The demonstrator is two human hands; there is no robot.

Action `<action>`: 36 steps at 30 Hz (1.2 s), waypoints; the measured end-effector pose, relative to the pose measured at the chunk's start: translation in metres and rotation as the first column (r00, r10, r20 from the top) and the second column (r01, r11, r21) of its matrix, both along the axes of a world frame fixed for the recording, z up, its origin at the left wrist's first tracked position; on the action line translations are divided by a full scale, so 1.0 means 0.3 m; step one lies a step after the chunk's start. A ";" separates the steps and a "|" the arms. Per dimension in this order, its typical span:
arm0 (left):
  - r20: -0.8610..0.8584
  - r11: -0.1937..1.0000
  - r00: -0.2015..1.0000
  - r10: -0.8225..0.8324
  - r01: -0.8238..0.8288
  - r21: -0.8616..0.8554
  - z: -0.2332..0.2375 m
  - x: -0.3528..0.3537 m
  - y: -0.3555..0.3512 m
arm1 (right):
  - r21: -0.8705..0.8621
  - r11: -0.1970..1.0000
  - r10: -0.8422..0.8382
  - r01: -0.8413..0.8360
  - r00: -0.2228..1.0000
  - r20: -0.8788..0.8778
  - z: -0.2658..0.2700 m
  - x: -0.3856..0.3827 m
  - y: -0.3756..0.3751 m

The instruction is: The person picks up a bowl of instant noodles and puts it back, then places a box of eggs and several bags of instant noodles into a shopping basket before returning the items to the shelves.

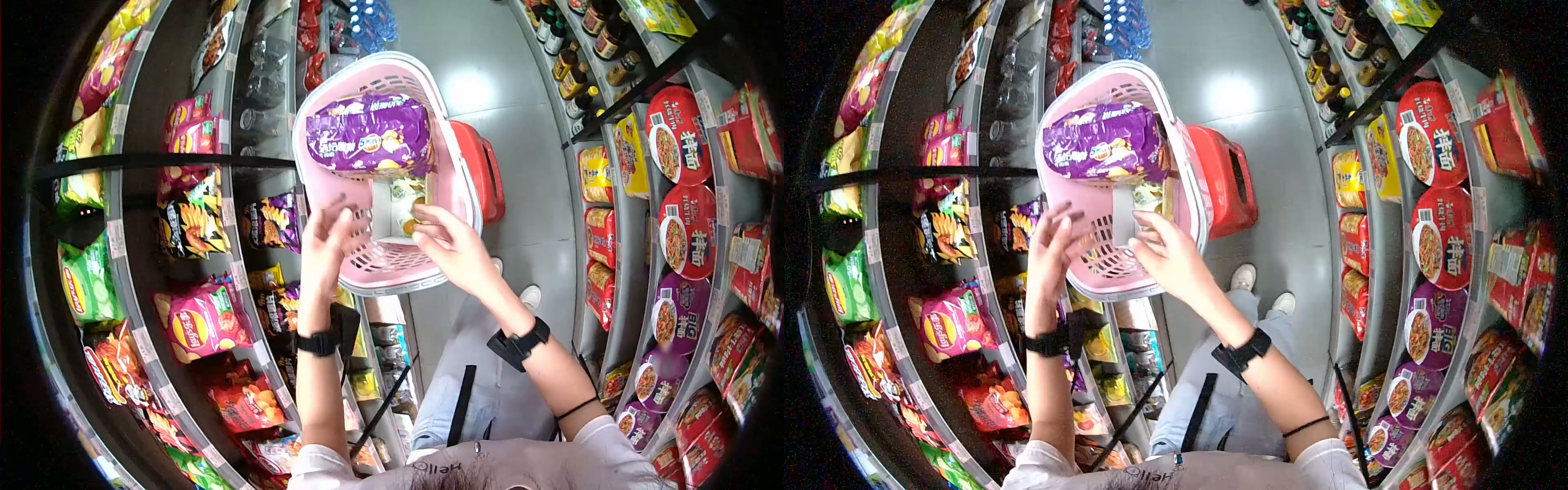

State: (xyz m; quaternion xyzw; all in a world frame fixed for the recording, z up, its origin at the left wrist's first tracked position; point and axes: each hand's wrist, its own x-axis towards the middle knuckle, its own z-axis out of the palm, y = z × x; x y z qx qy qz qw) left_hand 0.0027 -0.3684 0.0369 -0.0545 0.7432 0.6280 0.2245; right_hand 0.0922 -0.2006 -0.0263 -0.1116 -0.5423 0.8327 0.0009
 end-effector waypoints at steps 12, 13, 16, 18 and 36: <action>-0.421 0.724 0.893 -0.159 -0.185 -0.665 -0.388 -0.536 -0.134 | 0.082 0.993 0.072 -0.086 0.985 0.160 -0.148 -0.018 -0.166; -0.480 0.802 0.858 -0.183 -0.152 -0.577 -0.384 -0.516 -0.136 | 0.064 0.994 0.077 -0.089 0.983 0.169 -0.145 -0.013 -0.153; -0.448 0.955 0.891 -0.077 -0.064 -0.290 -0.341 -0.453 -0.123 | 0.070 0.996 -0.057 0.048 0.989 0.140 -0.129 0.015 -0.151; -0.327 0.988 0.945 0.024 -0.072 -0.133 -0.269 -0.386 -0.118 | 0.008 0.998 -0.067 0.067 0.987 0.145 -0.070 0.035 -0.104; -0.417 0.990 0.897 -0.144 0.132 -0.059 0.165 0.507 0.207 | -0.177 0.845 -0.491 0.504 0.864 0.112 0.283 0.765 0.333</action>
